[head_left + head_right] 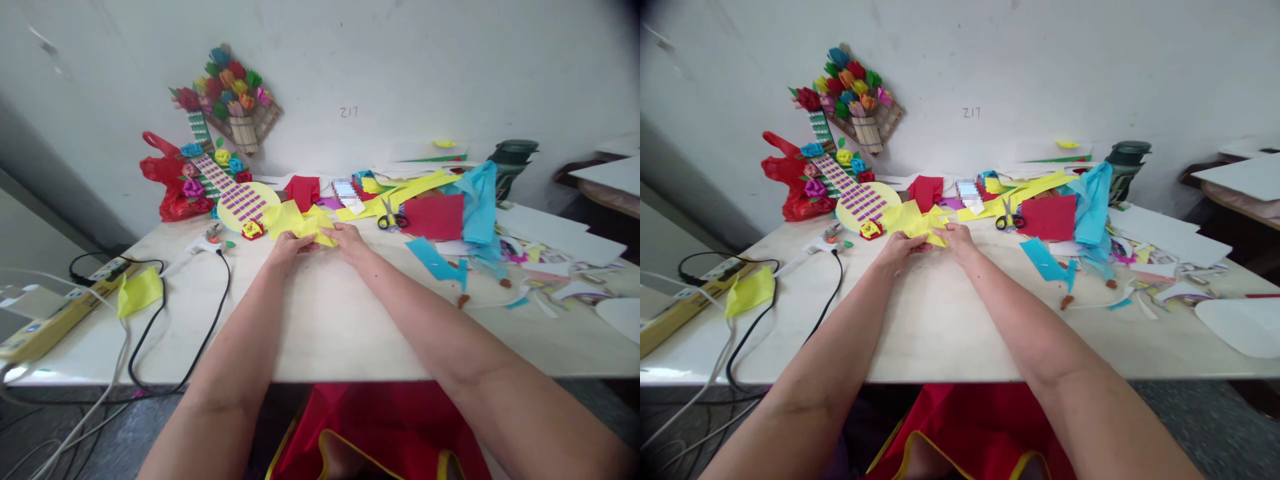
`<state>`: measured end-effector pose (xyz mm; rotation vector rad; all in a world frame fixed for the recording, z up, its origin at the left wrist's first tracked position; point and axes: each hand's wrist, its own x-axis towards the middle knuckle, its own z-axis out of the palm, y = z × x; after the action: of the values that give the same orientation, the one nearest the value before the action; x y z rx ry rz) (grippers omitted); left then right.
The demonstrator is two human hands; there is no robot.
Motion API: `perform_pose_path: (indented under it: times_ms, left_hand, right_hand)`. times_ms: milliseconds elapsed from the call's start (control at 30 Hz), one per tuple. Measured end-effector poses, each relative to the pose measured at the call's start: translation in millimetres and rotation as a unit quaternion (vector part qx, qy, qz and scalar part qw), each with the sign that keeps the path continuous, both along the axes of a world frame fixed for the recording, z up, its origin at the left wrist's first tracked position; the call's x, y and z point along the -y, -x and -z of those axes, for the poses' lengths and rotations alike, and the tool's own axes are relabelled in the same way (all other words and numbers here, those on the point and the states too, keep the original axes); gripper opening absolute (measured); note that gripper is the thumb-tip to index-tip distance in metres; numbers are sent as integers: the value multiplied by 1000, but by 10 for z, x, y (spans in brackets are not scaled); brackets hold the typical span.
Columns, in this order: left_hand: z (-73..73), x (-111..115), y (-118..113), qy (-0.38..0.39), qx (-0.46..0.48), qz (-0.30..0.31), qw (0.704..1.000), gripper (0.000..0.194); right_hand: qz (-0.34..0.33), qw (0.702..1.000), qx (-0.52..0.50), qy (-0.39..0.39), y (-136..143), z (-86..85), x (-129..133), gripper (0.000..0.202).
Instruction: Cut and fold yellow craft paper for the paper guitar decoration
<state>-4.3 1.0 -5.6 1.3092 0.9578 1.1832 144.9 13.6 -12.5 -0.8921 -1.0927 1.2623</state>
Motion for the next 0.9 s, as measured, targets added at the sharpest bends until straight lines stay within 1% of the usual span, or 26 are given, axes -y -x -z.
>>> perform_pose_path:
  times_ms: [133, 367, 500, 700, 900]
  left_hand:
    - [6, 5, -25, 1, -15, -6, 1000, 41]
    - [43, 5, -80, 0, -73, 32, 997, 36]
    - [63, -9, -87, -19, -93, 24, 995, 33]
    - [50, 11, -92, -21, -97, 38, 994, 34]
    - [58, 23, -136, -35, -56, 33, 997, 38]
  right_hand:
    - [6, 1000, -16, 12, 12, -15, 8, 29]
    - [21, 1000, -15, 7, 20, -14, -3, 26]
    - [25, 999, -19, 15, 26, -17, 1, 25]
    - [7, 999, -28, 23, 14, -32, 10, 26]
    - [-8, 999, -26, 26, 18, -13, 4, 29]
